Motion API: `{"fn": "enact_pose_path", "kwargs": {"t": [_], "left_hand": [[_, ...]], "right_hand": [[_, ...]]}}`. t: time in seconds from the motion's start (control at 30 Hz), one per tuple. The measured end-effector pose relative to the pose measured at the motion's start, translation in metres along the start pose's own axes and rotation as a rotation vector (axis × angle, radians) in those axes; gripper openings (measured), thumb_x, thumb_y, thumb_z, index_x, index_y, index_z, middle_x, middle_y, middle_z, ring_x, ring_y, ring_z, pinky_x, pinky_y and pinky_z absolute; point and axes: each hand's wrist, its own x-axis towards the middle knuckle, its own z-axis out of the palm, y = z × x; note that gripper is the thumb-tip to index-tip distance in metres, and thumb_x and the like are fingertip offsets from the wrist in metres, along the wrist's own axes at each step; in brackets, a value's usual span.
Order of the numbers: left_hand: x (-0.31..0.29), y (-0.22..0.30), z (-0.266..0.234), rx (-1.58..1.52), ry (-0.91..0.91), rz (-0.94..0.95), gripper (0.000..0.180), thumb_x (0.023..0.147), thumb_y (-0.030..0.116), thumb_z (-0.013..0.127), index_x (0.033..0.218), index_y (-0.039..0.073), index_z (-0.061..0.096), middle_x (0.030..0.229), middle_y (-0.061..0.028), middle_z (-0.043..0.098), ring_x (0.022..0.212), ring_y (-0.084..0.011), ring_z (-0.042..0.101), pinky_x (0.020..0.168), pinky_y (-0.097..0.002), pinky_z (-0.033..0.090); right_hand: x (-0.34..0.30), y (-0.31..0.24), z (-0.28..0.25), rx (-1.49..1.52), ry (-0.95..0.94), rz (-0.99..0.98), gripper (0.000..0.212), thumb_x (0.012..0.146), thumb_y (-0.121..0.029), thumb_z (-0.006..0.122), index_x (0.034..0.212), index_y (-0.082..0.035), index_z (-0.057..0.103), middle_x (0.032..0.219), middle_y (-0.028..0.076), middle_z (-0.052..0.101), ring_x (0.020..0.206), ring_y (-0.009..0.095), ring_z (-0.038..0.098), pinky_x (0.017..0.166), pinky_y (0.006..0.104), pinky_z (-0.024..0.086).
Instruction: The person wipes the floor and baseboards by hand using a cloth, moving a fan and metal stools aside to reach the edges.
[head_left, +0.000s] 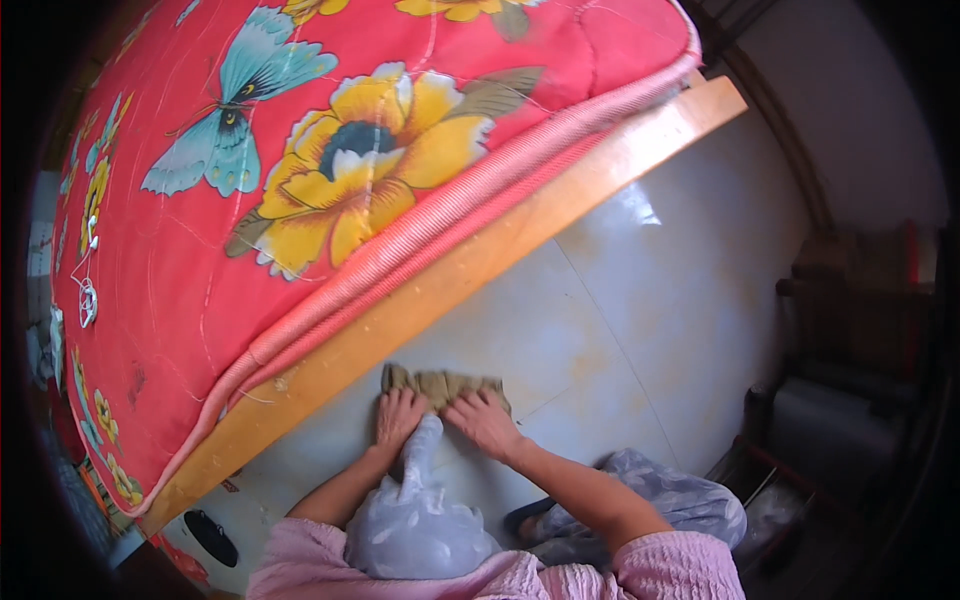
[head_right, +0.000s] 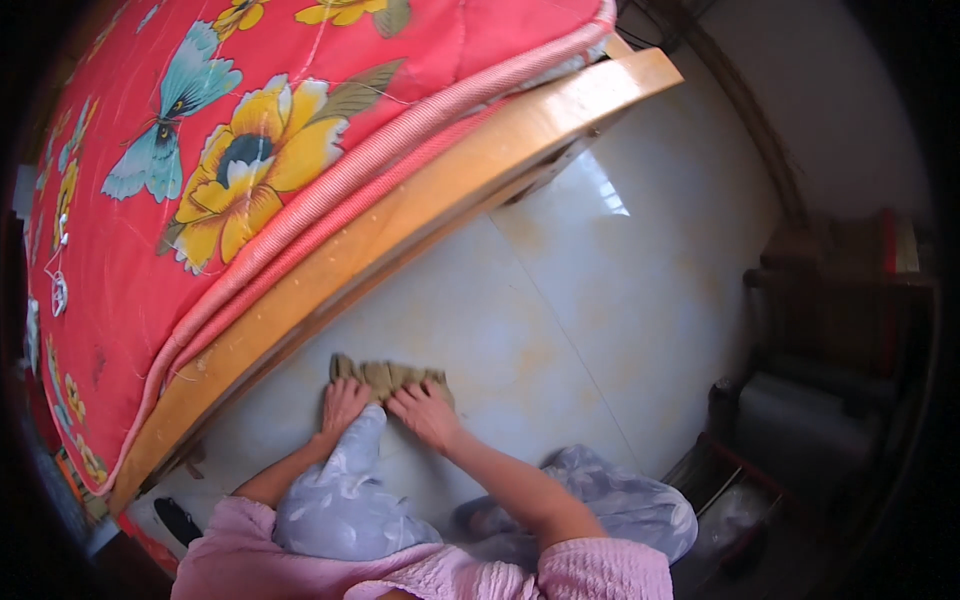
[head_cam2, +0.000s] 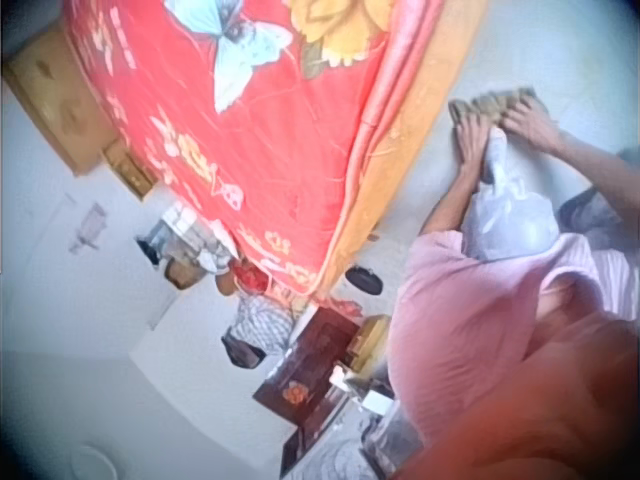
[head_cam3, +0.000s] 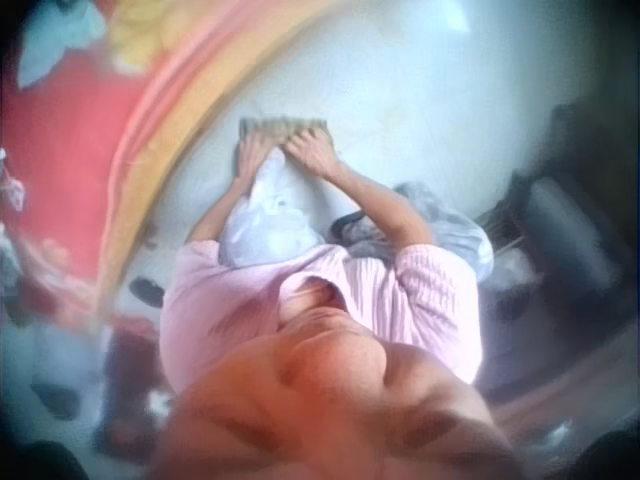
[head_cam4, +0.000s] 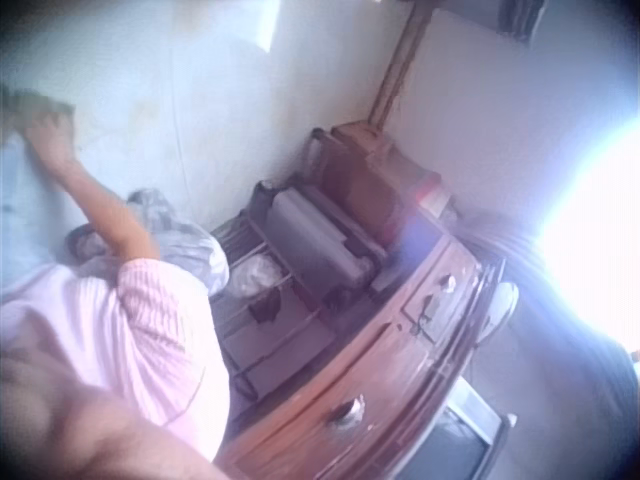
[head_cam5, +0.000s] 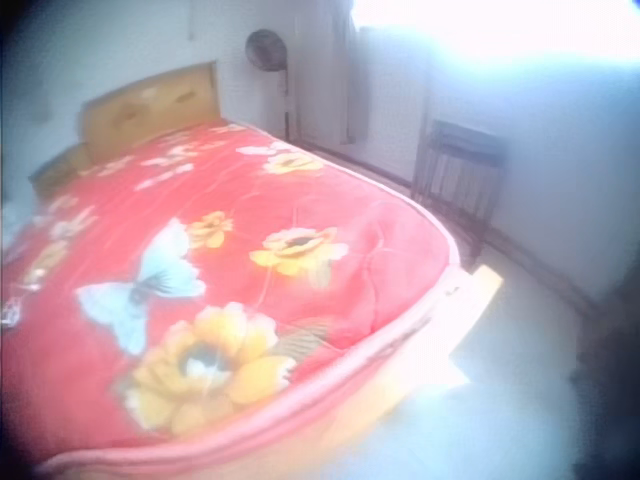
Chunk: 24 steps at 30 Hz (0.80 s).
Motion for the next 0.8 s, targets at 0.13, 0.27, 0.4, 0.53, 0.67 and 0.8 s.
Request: {"fn": "enact_pose_path", "kwargs": {"t": [0.13,0.27,0.4,0.53,0.67,0.8], "left_hand": [[-0.001,0.042,-0.031,-0.135,0.021,0.322,0.024,0.080,0.027,0.060,0.091,0.006,0.059,0.096,-0.0123,0.055,0.093,-0.0314,0.050,0.078,-0.0417,0.039],[0.072,0.092,-0.099,-0.288,0.270,0.338,0.026,0.079,0.029,0.063,0.086,0.004,0.058,0.086,-0.0136,0.055,0.087,-0.0320,0.050,0.075,-0.0420,0.039],[0.178,0.136,-0.135,-0.173,0.555,0.389,0.030,0.077,0.032,0.065,0.090,0.005,0.059,0.089,-0.0125,0.057,0.090,-0.0312,0.051,0.078,-0.0426,0.040],[0.232,0.141,-0.108,-0.121,0.462,0.396,0.036,0.076,0.030,0.066,0.103,0.008,0.058,0.096,-0.0115,0.056,0.094,-0.0315,0.051,0.081,-0.0432,0.040],[0.189,0.129,-0.068,0.038,0.176,0.496,0.041,0.076,0.019,0.062,0.115,0.011,0.055,0.101,-0.0118,0.055,0.097,-0.0322,0.051,0.082,-0.0438,0.041],[0.089,0.101,-0.027,0.069,-0.086,0.702,0.029,0.072,0.015,0.061,0.101,0.013,0.058,0.090,-0.0106,0.057,0.087,-0.0309,0.055,0.074,-0.0415,0.044]], "right_hand": [[-0.036,0.029,-0.028,0.403,-0.181,-0.066,0.045,0.065,-0.012,0.061,0.110,-0.010,0.051,0.104,0.010,0.055,0.100,0.030,0.049,0.089,0.0404,0.039],[-0.031,0.097,-0.117,0.650,-0.075,0.026,0.054,0.061,-0.010,0.059,0.115,-0.008,0.055,0.105,0.014,0.058,0.095,0.034,0.053,0.087,0.0410,0.042],[-0.024,0.187,-0.162,0.418,0.286,0.067,0.058,0.061,-0.003,0.058,0.118,-0.008,0.054,0.108,0.014,0.057,0.098,0.034,0.052,0.089,0.0385,0.043],[-0.022,0.221,-0.123,0.135,0.263,0.428,0.068,0.058,0.000,0.059,0.123,-0.016,0.051,0.114,0.011,0.053,0.103,0.034,0.049,0.089,0.0393,0.043],[-0.042,0.145,-0.056,0.009,0.223,0.622,0.072,0.056,-0.009,0.071,0.124,-0.019,0.047,0.120,0.010,0.047,0.115,0.033,0.041,0.095,0.0561,0.032],[-0.098,0.086,-0.028,0.057,-0.102,0.095,0.046,0.065,-0.018,0.068,0.107,-0.017,0.050,0.114,0.008,0.050,0.106,0.029,0.048,0.079,0.0472,0.038]]}}
